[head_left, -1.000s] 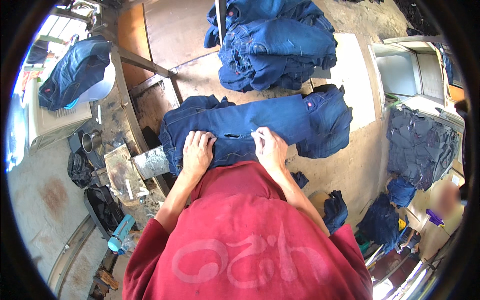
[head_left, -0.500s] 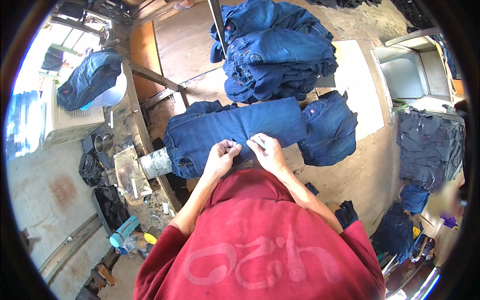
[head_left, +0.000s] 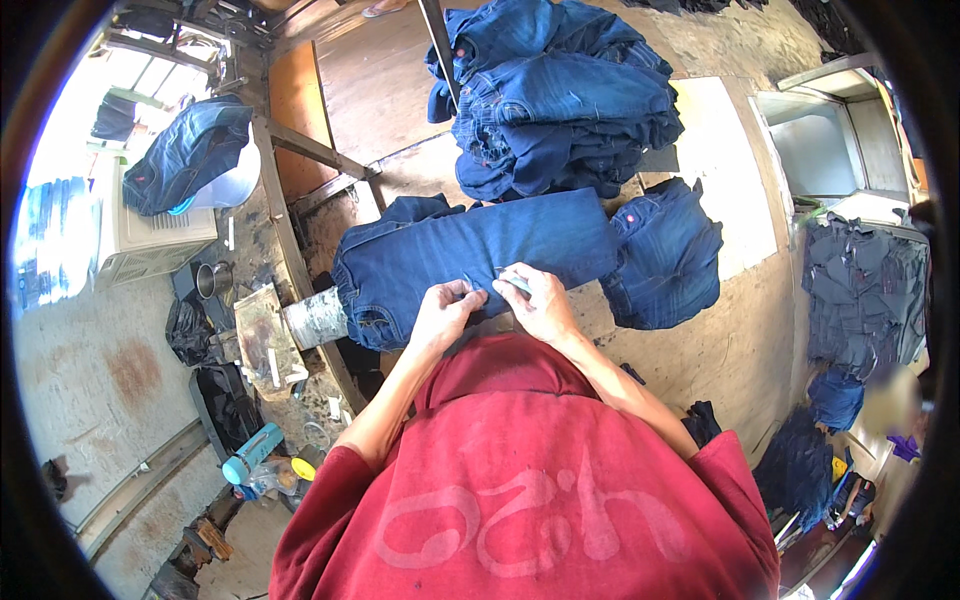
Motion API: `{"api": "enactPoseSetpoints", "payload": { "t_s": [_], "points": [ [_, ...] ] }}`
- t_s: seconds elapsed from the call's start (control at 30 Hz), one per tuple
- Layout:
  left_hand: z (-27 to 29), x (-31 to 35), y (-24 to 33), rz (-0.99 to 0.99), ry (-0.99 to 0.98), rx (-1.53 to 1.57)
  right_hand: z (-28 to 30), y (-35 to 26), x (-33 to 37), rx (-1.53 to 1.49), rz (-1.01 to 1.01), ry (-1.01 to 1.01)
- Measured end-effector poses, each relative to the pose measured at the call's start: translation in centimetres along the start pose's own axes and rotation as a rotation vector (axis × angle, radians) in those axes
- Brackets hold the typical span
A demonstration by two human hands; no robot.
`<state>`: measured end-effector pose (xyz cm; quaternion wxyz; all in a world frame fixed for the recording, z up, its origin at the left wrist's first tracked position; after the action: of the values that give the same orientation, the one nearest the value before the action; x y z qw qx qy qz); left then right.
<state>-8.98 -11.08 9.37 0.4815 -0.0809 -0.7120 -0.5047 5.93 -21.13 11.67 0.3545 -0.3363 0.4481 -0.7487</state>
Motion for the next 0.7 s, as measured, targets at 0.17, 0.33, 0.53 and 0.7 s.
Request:
{"api": "enactPoseSetpoints", "payload": {
  "t_s": [0.17, 0.33, 0.53, 0.7],
  "points": [
    [0.9, 0.4, -1.5, -0.031, 0.005, 0.019, 0.2, -1.0, 0.2, 0.059, 0.082, 0.041],
    [1.7, 2.0, -4.0, 0.101, -0.033, 0.3, -0.3, -0.6, 0.5, 0.049, 0.059, 0.039],
    [0.9, 3.2, -3.9, 0.361, -0.164, 0.541, -0.3, -0.3, 0.2, 0.002, -0.009, -0.03],
    [0.4, 3.5, -0.3, 0.184, -0.407, 0.128, 1.9, -2.9, 0.4, 0.08, 0.034, -0.013]
  ]
}}
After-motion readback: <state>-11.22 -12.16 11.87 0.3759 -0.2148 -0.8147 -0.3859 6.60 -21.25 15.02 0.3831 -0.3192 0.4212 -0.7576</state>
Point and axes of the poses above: each hand's wrist, its own x-axis away from the middle knuckle, its own z-axis out of the back of the hand, y = z × x, the point moved 10 cm from there along -x, towards the middle knuckle, and after that the axes turned 3 degrees about z, right-handed, at the moved point
